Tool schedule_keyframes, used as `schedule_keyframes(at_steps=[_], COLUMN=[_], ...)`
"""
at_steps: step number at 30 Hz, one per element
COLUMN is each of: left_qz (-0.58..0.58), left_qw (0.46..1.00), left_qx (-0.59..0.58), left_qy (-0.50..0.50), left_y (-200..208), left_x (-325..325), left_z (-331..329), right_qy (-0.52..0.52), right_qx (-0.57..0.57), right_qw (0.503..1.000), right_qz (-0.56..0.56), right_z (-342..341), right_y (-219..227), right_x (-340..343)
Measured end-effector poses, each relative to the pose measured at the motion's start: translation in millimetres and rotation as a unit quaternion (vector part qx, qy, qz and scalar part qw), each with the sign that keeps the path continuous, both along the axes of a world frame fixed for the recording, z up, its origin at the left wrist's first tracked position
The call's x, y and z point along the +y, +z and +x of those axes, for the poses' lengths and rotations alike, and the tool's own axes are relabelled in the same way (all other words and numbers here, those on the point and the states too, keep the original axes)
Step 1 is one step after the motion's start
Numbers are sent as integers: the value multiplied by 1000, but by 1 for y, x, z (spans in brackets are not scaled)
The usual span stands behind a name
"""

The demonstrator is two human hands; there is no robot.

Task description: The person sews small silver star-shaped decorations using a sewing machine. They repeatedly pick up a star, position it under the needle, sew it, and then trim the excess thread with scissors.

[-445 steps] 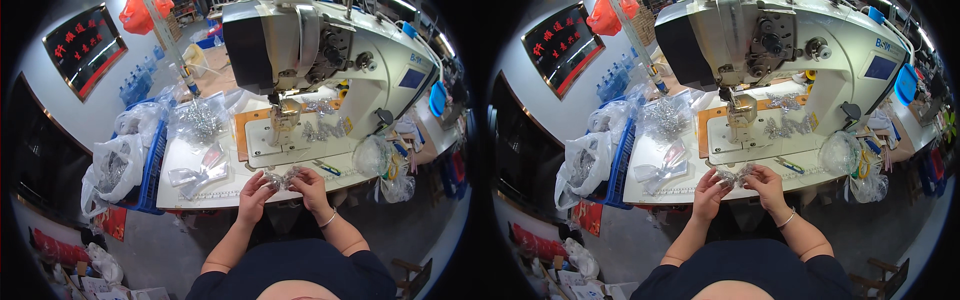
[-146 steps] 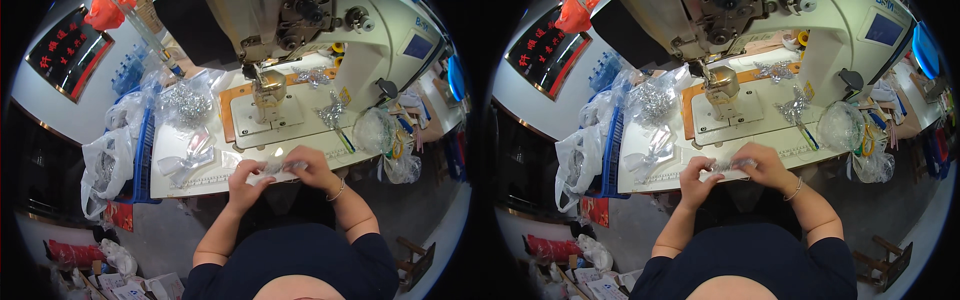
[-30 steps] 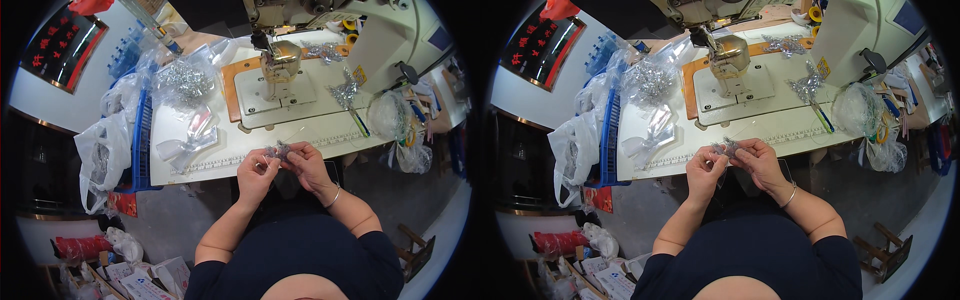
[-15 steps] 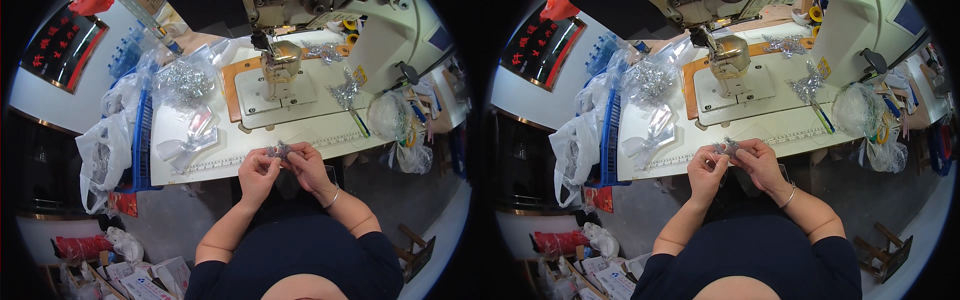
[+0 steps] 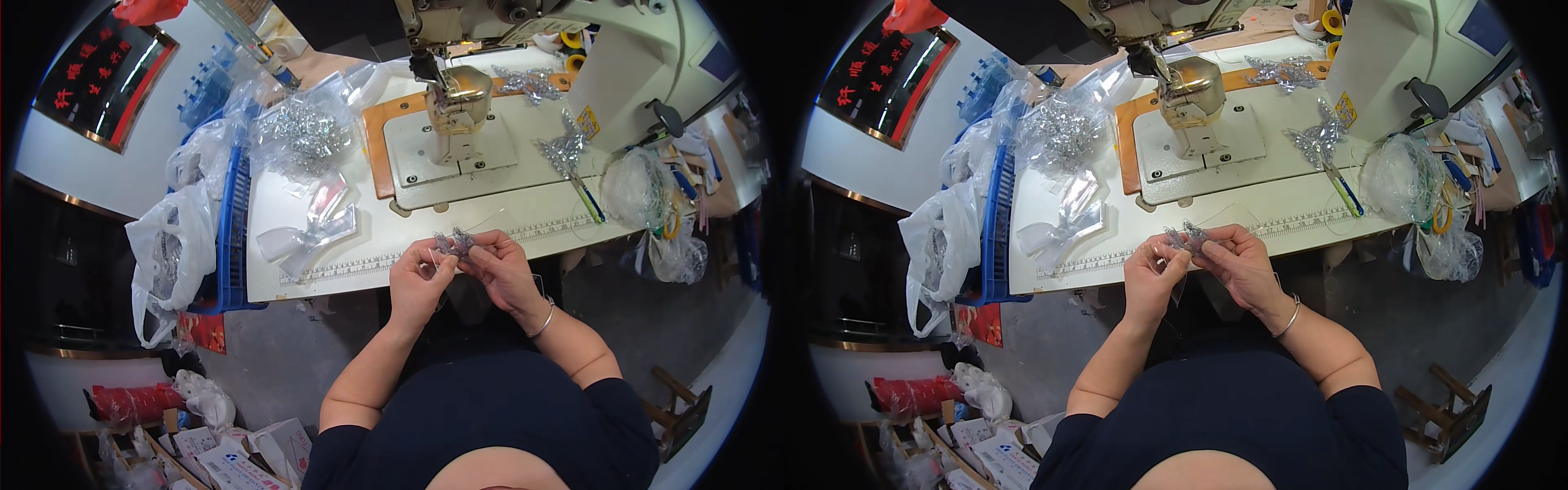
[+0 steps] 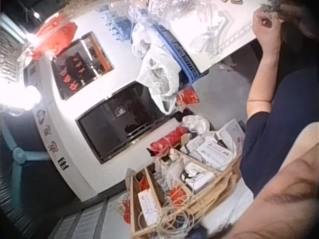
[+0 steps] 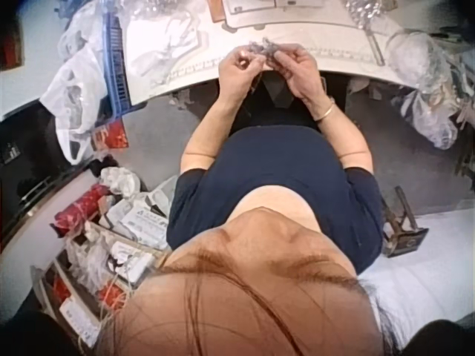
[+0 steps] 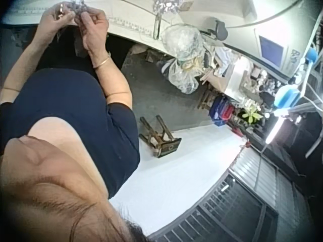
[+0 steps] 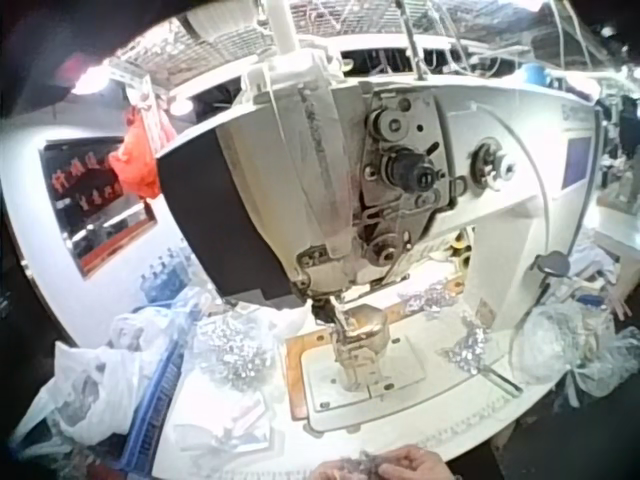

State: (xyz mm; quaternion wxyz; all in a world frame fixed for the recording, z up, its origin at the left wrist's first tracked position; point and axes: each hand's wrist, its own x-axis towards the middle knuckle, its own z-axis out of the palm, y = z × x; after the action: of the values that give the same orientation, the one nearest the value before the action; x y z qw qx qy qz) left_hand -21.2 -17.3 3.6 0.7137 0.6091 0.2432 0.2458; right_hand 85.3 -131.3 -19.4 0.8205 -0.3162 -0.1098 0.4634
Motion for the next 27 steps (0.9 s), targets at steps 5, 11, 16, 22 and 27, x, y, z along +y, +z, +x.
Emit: schedule_keyframes(at_steps=[5,11,16,22,27], left_qz=[-28,-33,-37,6,-25], left_qw=[999,999,999,997,999], left_qx=[20,2,-2,-43,36], left_qy=[7,16,-2,61,10], left_y=[2,-2,-1,-1,4], left_x=[1,-2,-4,-11,-3], left_z=[0,2,1,5,2], right_qy=[-1,-1,8,8,18], right_qx=[-1,7,8,22,14], right_qw=[1000,1000,1000,999,1000], right_qz=[-7,-6,-10,26,-4], right_z=[1,0,0,-2,0], right_y=[0,-1,-1,-4,1], right_x=[1,0,0,-1,-3])
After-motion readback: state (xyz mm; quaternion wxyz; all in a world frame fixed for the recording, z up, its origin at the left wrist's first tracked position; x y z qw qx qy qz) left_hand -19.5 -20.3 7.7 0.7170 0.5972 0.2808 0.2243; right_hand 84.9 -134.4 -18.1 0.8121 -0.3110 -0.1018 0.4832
